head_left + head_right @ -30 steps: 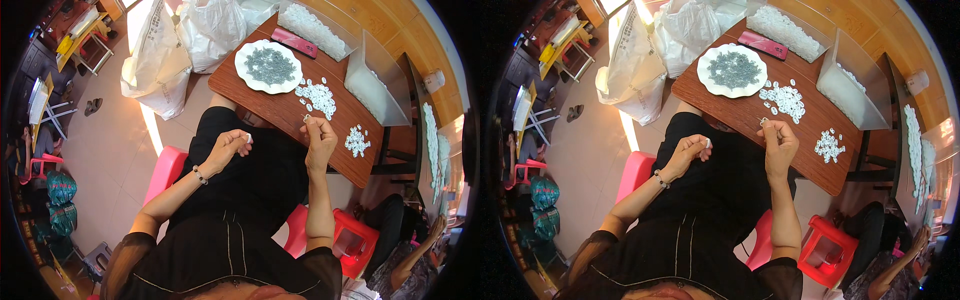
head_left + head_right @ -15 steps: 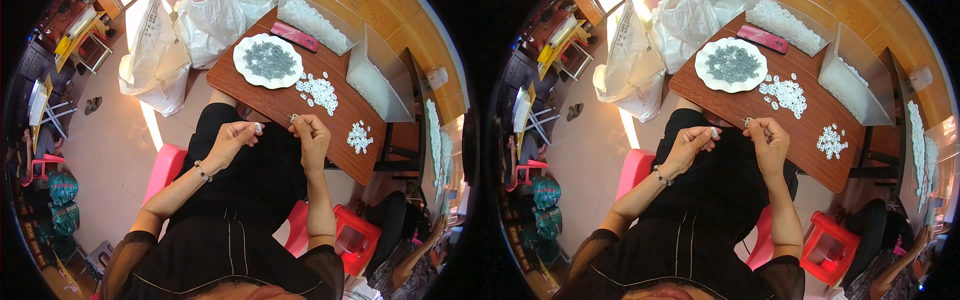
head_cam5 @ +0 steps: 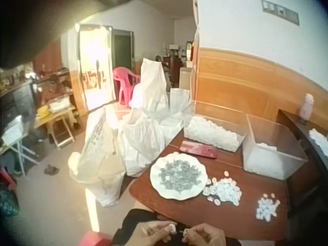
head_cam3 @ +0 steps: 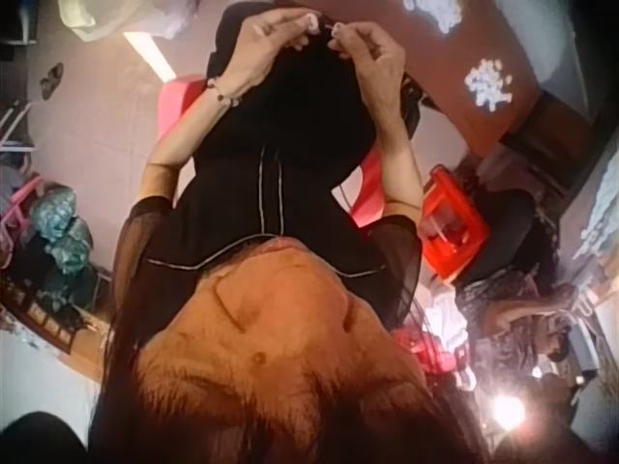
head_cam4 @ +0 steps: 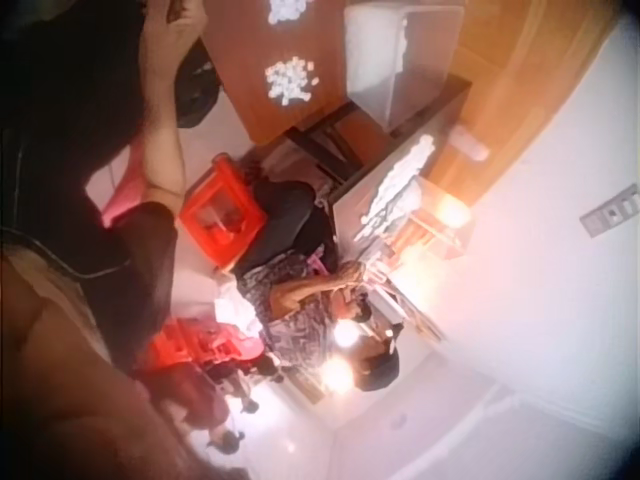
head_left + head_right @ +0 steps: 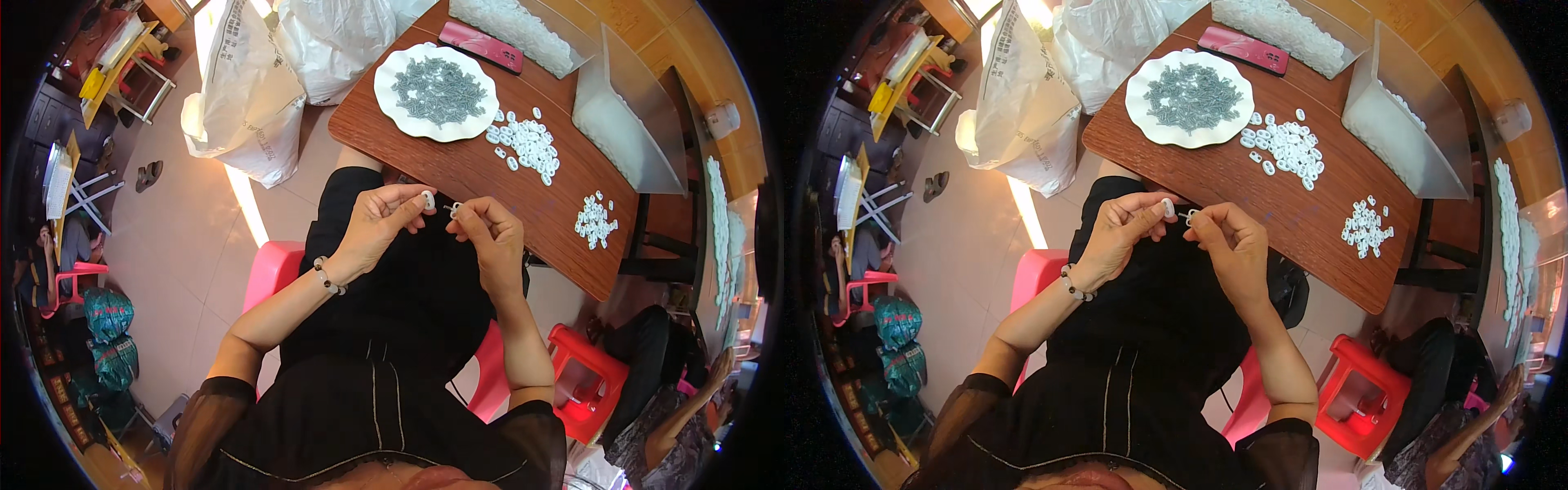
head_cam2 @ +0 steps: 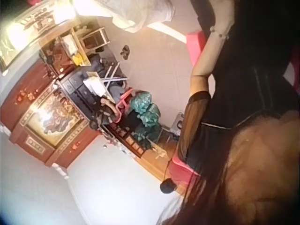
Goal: Assembling small white plastic components by manually inserting grey circular inserts into them.
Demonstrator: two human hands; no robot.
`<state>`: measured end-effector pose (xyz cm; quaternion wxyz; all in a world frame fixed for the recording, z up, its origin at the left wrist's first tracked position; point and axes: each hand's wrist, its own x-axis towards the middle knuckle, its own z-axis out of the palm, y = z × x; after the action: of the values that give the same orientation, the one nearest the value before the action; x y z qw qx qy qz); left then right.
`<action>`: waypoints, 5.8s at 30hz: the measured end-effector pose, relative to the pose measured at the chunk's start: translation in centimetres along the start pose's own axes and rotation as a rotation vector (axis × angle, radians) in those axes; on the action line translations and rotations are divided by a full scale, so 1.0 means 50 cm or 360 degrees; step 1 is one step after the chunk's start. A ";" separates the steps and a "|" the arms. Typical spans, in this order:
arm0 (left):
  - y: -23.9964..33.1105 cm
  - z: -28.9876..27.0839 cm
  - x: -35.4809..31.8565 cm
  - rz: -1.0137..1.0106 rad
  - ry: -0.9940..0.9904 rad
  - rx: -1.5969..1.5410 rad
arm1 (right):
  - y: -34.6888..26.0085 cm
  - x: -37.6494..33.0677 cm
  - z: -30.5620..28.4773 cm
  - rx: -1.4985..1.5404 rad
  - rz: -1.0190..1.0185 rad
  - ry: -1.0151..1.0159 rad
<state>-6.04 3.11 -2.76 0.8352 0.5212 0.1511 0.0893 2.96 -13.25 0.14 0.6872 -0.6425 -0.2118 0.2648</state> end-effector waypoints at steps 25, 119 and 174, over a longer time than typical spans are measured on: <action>-0.047 -0.007 -0.006 -0.0173 -0.0048 -0.0158 | 0.044 0.008 0.014 0.0314 0.0141 -0.0002; -0.040 -0.036 0.008 -0.0393 -0.0040 -0.0436 | 0.068 0.008 0.021 -0.0272 -0.0024 0.0153; 0.004 -0.043 -0.008 -0.0463 -0.0274 -0.0436 | 0.058 0.007 0.022 -0.0333 -0.0436 -0.0111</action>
<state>-7.15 4.90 -3.39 0.9122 0.3812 0.1393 -0.0573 2.25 -12.08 -2.66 0.6385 -0.6660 -0.3475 0.1674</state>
